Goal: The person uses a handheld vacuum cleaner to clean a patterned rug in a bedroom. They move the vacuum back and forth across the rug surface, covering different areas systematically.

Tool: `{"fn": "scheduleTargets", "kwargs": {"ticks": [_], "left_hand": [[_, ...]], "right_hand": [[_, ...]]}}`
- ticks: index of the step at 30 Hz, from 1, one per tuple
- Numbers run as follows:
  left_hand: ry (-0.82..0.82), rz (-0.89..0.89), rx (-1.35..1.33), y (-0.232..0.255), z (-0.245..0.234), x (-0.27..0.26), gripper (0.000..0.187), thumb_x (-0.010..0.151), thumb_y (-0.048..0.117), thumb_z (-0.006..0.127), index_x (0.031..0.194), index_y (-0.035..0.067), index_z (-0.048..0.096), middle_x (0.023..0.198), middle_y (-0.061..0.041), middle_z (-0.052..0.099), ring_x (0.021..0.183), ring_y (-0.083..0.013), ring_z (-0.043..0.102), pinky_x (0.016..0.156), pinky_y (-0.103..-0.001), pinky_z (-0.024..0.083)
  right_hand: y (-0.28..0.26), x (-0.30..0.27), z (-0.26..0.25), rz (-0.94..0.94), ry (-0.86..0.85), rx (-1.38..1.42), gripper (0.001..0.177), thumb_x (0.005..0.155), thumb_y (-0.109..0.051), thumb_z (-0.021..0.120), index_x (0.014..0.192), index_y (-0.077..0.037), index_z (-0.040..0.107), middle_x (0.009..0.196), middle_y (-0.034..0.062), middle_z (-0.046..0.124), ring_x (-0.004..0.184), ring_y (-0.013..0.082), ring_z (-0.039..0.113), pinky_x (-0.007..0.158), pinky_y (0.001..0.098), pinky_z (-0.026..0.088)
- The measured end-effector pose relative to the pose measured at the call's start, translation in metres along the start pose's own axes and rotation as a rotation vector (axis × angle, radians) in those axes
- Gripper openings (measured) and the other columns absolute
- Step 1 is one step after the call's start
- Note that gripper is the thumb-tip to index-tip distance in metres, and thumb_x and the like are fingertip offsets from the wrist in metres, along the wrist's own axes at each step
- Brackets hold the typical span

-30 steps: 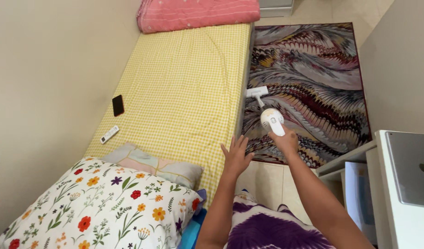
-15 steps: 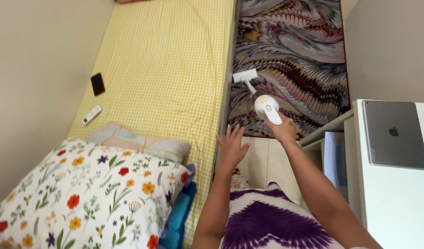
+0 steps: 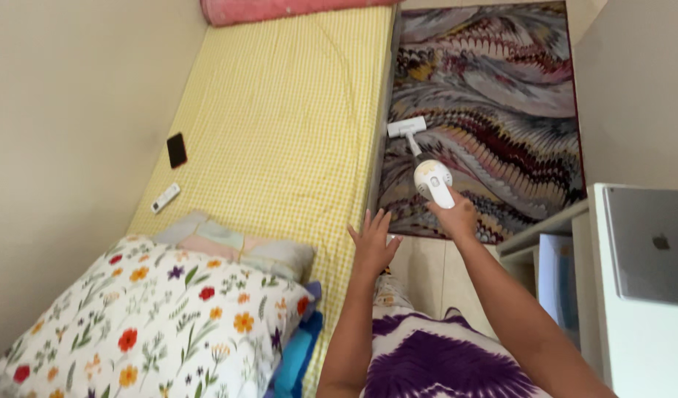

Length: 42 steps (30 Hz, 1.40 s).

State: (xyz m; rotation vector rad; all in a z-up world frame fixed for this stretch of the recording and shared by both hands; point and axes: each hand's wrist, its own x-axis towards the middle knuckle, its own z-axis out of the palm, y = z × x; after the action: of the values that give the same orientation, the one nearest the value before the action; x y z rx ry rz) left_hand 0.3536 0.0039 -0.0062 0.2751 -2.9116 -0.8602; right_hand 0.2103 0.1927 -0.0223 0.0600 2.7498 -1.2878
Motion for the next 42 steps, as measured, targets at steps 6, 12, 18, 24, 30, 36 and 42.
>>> {"fn": "scheduleTargets", "kwargs": {"ticks": [6, 12, 18, 24, 30, 36, 42], "left_hand": [[0.001, 0.015, -0.029, -0.034, 0.010, 0.062, 0.068, 0.092, 0.039, 0.071, 0.150, 0.012, 0.049, 0.161, -0.010, 0.042, 0.154, -0.0384, 0.025, 0.113, -0.080, 0.002], [-0.014, 0.073, 0.015, -0.047, -0.016, 0.117, 0.068, 0.092, 0.038, 0.071, 0.150, 0.011, 0.049, 0.161, -0.011, 0.043, 0.154, -0.0391, 0.025, 0.115, -0.080, 0.002], [-0.026, 0.127, 0.020, -0.040, -0.037, 0.141, 0.067, 0.092, 0.038, 0.072, 0.149, 0.011, 0.050, 0.160, -0.011, 0.043, 0.154, -0.0393, 0.026, 0.115, -0.080, 0.003], [-0.049, 0.103, -0.009, -0.020, -0.022, 0.129, 0.067, 0.091, 0.038, 0.071, 0.149, 0.013, 0.051, 0.160, -0.011, 0.044, 0.153, -0.0373, 0.028, 0.115, -0.080, 0.002], [-0.062, 0.116, -0.014, -0.006, -0.006, 0.108, 0.067, 0.091, 0.038, 0.072, 0.148, 0.011, 0.051, 0.161, -0.011, 0.043, 0.154, -0.0386, 0.026, 0.113, -0.080, 0.002], [0.020, 0.078, 0.025, -0.014, -0.003, 0.126, 0.066, 0.091, 0.039, 0.072, 0.148, 0.012, 0.051, 0.162, -0.012, 0.040, 0.154, -0.0382, 0.025, 0.113, -0.081, 0.005], [0.052, 0.064, 0.080, -0.041, -0.008, 0.175, 0.069, 0.090, 0.037, 0.073, 0.150, 0.011, 0.049, 0.163, -0.014, 0.037, 0.153, -0.0395, 0.024, 0.112, -0.081, 0.007]], "right_hand": [[0.002, 0.068, 0.044, -0.026, 0.029, -0.025, 0.068, 0.073, -0.042, 0.085, 0.136, -0.021, 0.070, 0.107, 0.0205, 0.077, 0.097, 0.0349, 0.075, 0.083, 0.0452, 0.057], [-0.049, 0.116, 0.052, 0.198, -0.091, -0.037, 0.068, 0.077, -0.040, 0.081, 0.142, -0.026, 0.065, 0.112, 0.0153, 0.078, 0.093, 0.0330, 0.077, 0.079, 0.0469, 0.059], [-0.060, 0.116, 0.029, 0.096, -0.008, -0.051, 0.064, 0.075, -0.038, 0.085, 0.136, -0.022, 0.071, 0.115, 0.0136, 0.077, 0.101, 0.0303, 0.074, 0.087, 0.0447, 0.057], [-0.059, 0.095, -0.001, 0.151, -0.034, -0.028, 0.066, 0.074, -0.037, 0.085, 0.137, -0.022, 0.069, 0.118, 0.0106, 0.077, 0.099, 0.0257, 0.074, 0.085, 0.0428, 0.057], [-0.052, 0.077, -0.013, 0.171, -0.017, 0.032, 0.068, 0.073, -0.036, 0.084, 0.138, -0.021, 0.069, 0.110, 0.0100, 0.079, 0.091, 0.0251, 0.076, 0.081, 0.0413, 0.057], [-0.049, 0.103, -0.006, 0.122, -0.015, -0.010, 0.067, 0.074, -0.038, 0.083, 0.137, -0.020, 0.070, 0.108, 0.0117, 0.078, 0.089, 0.0257, 0.076, 0.078, 0.0421, 0.058], [-0.046, 0.165, 0.027, 0.104, -0.109, -0.065, 0.067, 0.078, -0.042, 0.081, 0.139, -0.019, 0.067, 0.115, 0.0125, 0.076, 0.096, 0.0294, 0.074, 0.079, 0.0479, 0.057]]}}
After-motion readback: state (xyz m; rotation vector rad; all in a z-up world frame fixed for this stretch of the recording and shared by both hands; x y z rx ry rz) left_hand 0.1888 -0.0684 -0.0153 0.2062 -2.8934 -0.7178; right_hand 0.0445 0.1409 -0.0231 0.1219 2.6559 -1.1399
